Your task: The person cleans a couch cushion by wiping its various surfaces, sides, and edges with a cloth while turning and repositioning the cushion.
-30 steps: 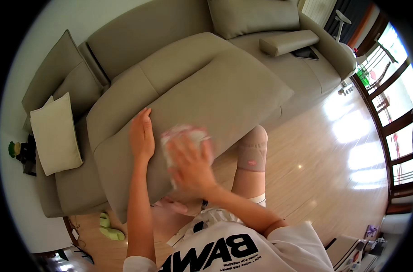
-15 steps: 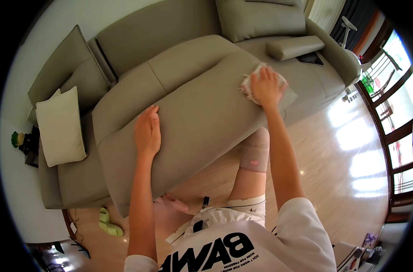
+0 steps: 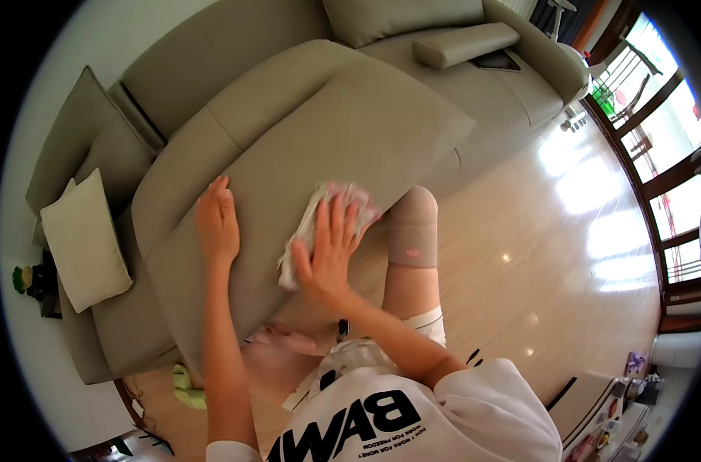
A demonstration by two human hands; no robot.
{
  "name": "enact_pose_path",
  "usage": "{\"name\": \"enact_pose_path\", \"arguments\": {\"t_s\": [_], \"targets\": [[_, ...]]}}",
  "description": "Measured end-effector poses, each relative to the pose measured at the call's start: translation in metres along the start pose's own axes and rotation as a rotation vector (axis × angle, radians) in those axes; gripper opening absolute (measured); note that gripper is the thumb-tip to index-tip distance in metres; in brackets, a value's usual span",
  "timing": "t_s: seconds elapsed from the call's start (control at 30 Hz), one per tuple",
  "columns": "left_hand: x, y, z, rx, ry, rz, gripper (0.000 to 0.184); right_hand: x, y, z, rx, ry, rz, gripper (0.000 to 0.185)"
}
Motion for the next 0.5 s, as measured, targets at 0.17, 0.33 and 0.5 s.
{"name": "enact_pose_path", "arguments": {"t_s": [0.17,0.33,0.5], "targets": [[-0.003,-0.001,-0.011,-0.057,-0.005,0.010,0.054,-0.064,-0.158,-0.103,0.111,-0.026,-0.406,0.075],[-0.005,-0.005,-0.018,-0.071,-0.049,0.029,0.055,-0.096,-0.210,-0.153,0.281,-0.405,-0.501,0.079],[-0.007,-0.003,-0.019,-0.096,-0.062,0.033,0.054,-0.032,-0.104,-0.076,0.313,-0.451,-0.357,0.083]]}}
Point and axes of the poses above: each hand's wrist, its own y-axis away from the middle knuckle, its own x-axis out of the palm, z = x × y, the point moved 4 cm from there along -y, towards the middle knuckle, and after that the axes turned 7 degrees about x, right-handed, at the moved point
